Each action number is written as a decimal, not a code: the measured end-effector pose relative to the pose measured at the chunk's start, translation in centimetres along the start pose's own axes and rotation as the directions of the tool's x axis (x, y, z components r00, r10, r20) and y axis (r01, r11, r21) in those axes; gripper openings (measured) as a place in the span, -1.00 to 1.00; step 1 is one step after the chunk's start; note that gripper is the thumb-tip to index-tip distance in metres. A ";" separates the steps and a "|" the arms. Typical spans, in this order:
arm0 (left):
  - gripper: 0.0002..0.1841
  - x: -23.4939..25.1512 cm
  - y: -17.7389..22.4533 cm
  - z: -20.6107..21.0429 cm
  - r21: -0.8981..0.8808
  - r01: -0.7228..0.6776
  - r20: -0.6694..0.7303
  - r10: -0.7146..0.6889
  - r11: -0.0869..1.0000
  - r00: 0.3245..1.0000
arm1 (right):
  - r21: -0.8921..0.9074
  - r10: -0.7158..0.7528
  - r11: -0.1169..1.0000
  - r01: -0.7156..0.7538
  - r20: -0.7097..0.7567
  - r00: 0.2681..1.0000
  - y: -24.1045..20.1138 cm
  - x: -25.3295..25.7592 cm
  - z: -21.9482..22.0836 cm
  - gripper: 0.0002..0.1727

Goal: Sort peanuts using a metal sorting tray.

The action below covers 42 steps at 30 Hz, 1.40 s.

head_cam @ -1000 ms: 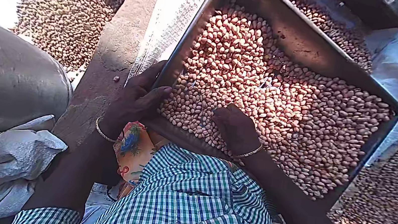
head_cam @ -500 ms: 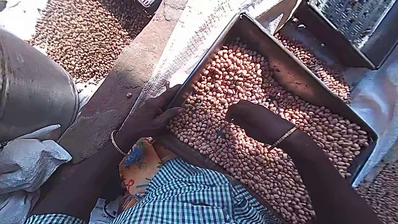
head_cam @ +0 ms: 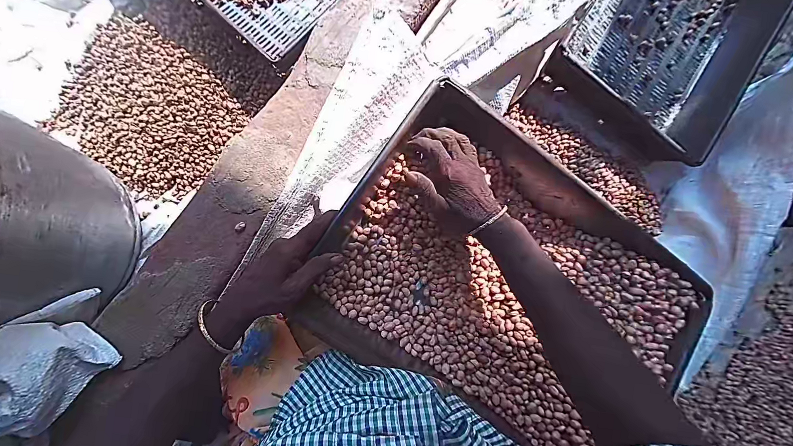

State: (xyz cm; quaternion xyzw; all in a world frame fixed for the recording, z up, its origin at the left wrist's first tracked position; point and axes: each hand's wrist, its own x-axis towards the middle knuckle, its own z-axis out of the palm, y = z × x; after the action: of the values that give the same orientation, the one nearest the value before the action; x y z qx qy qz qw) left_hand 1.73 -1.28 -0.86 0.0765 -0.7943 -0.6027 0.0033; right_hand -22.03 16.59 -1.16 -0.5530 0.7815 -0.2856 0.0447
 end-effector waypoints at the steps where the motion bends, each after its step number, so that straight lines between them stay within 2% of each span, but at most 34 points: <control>1: -0.45 0.0 0.0 -0.1 -0.015 -0.007 0.005 0.007 1.000 1.000 | -0.050 -0.038 0.998 0.038 0.012 0.999 -0.4 -1.1 1.1 -0.38; 3: -0.46 0.1 -0.1 -0.2 -0.041 -0.030 0.009 0.030 0.999 0.999 | -0.062 -0.105 0.991 0.115 0.147 0.984 -2.0 -4.6 1.8 -0.34; 5: -0.45 0.1 -0.2 -0.2 -0.033 -0.037 0.014 0.037 0.999 0.999 | -0.019 -0.125 0.990 0.139 0.325 0.937 -4.3 -9.5 0.9 -0.34; 7: -0.44 0.1 -0.2 -0.1 -0.024 -0.036 0.003 0.036 0.999 0.999 | 0.067 -0.123 0.992 0.103 0.471 0.873 -5.9 -14.1 -1.4 -0.34; 8: -0.44 0.1 -0.2 -0.1 -0.023 -0.029 -0.001 0.029 0.999 1.000 | 0.115 -0.124 0.990 0.078 0.486 0.865 -6.3 -16.0 -2.8 -0.37; 10: -0.44 0.0 0.1 -0.1 -0.031 -0.015 -0.007 0.015 0.999 1.000 | 0.222 -0.079 0.975 -0.014 0.403 0.912 -6.5 -17.7 -5.2 -0.42; 12: -0.44 0.0 0.2 -0.1 -0.064 0.010 -0.006 -0.010 0.998 1.000 | 0.362 0.166 0.905 -0.222 0.179 0.970 -6.3 -16.5 -6.3 -0.55; 14: -0.45 0.1 0.4 0.1 -0.084 0.029 -0.010 -0.030 0.996 0.999 | 0.420 0.426 0.830 -0.366 -0.053 0.903 -5.2 -13.2 -5.4 -0.70; 15: -0.46 0.1 0.6 0.1 -0.081 0.035 -0.008 -0.036 0.996 0.999 | 0.434 0.485 0.808 -0.398 -0.108 0.868 -4.6 -11.5 -4.4 -0.75; 18: -0.48 0.0 1.1 -0.1 -0.082 0.040 -0.001 -0.040 0.996 0.999 | 0.442 0.482 0.810 -0.385 -0.127 0.867 -5.3 -8.2 -1.2 -0.82; 22: -0.48 0.2 1.0 0.0 -0.094 0.010 -0.005 -0.010 0.996 1.000 | 0.312 0.417 0.878 -0.363 -0.128 0.900 -7.2 -8.7 0.2 -0.87; 24: -0.46 0.3 0.9 0.0 -0.094 0.005 -0.001 -0.005 0.996 1.000 | 0.104 0.351 0.935 -0.338 -0.154 0.924 -7.7 -9.2 1.2 -0.91; 26: -0.47 0.3 1.0 0.0 -0.097 0.006 0.002 -0.005 0.995 1.000 | -0.099 0.318 0.939 -0.330 -0.123 0.940 -7.9 -9.1 2.1 -0.91; 28: -0.47 0.4 1.0 -0.1 -0.096 0.010 0.001 -0.010 0.995 1.000 | -0.208 0.356 0.911 -0.356 -0.039 0.934 -8.3 -8.3 2.1 -0.92; 30: -0.47 0.3 1.0 0.0 -0.097 0.023 0.001 -0.023 0.995 1.000 | -0.219 0.442 0.880 -0.421 0.051 0.896 -8.7 -7.6 1.3 -0.86; 31: -0.47 0.3 1.0 0.0 -0.097 0.025 -0.002 -0.026 0.995 1.000 | -0.166 0.466 0.878 -0.450 0.080 0.881 -8.6 -7.5 0.7 -0.85; 32: -0.47 0.4 1.0 0.1 -0.092 0.018 -0.002 -0.018 0.996 1.000 | -0.041 0.467 0.884 -0.465 0.075 0.881 -8.2 -7.6 0.1 -0.87; 33: -0.46 0.4 0.9 0.0 -0.092 0.010 -0.002 -0.010 0.996 1.000 | 0.205 0.478 0.854 -0.478 0.050 0.877 -7.5 -7.8 -0.5 -0.90; 34: -0.47 0.4 0.9 0.0 -0.096 0.002 -0.008 -0.003 0.995 1.000 | 0.506 0.501 0.738 -0.447 0.033 0.865 -6.6 -8.1 -0.7 -0.87; 35: -0.46 0.3 0.7 -0.1 -0.096 -0.005 -0.013 0.004 0.995 1.000 | 0.746 0.514 0.549 -0.377 0.055 0.856 -5.9 -8.2 -0.7 -0.78; 36: -0.46 0.1 0.7 -0.1 -0.096 -0.014 -0.008 0.013 0.995 1.000 | 0.834 0.484 0.434 -0.342 0.104 0.869 -5.5 -8.3 -0.7 -0.74; 37: -0.46 0.2 0.7 -0.1 -0.097 -0.022 0.000 0.022 0.995 1.000 | 0.848 0.460 0.397 -0.352 0.148 0.875 -5.5 -8.1 -0.6 -0.74; 38: -0.46 0.4 0.7 -0.1 -0.093 -0.030 0.002 0.030 0.995 1.000 | 0.807 0.458 0.439 -0.394 0.177 0.871 -5.9 -7.6 -0.5 -0.75; 39: -0.46 0.4 0.6 0.0 -0.088 -0.035 0.001 0.036 0.995 0.999 | 0.711 0.484 0.532 -0.459 0.189 0.854 -6.8 -6.8 -0.3 -0.80; 40: -0.47 0.4 0.6 0.0 -0.088 -0.036 0.000 0.036 0.995 0.999 | 0.562 0.502 0.652 -0.509 0.182 0.845 -7.9 -6.2 0.0 -0.83; 42: -0.48 0.3 0.6 -0.1 -0.100 -0.023 -0.002 0.023 0.995 1.000 | 0.230 0.459 0.855 -0.464 0.081 0.885 -9.4 -5.5 1.5 -0.83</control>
State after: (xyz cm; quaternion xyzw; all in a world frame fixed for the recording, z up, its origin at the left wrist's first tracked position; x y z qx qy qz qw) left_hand 1.36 -1.23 -0.32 0.0674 -0.7639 -0.6416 0.0143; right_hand -11.43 18.74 0.89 -0.3431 0.8497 -0.3535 0.1882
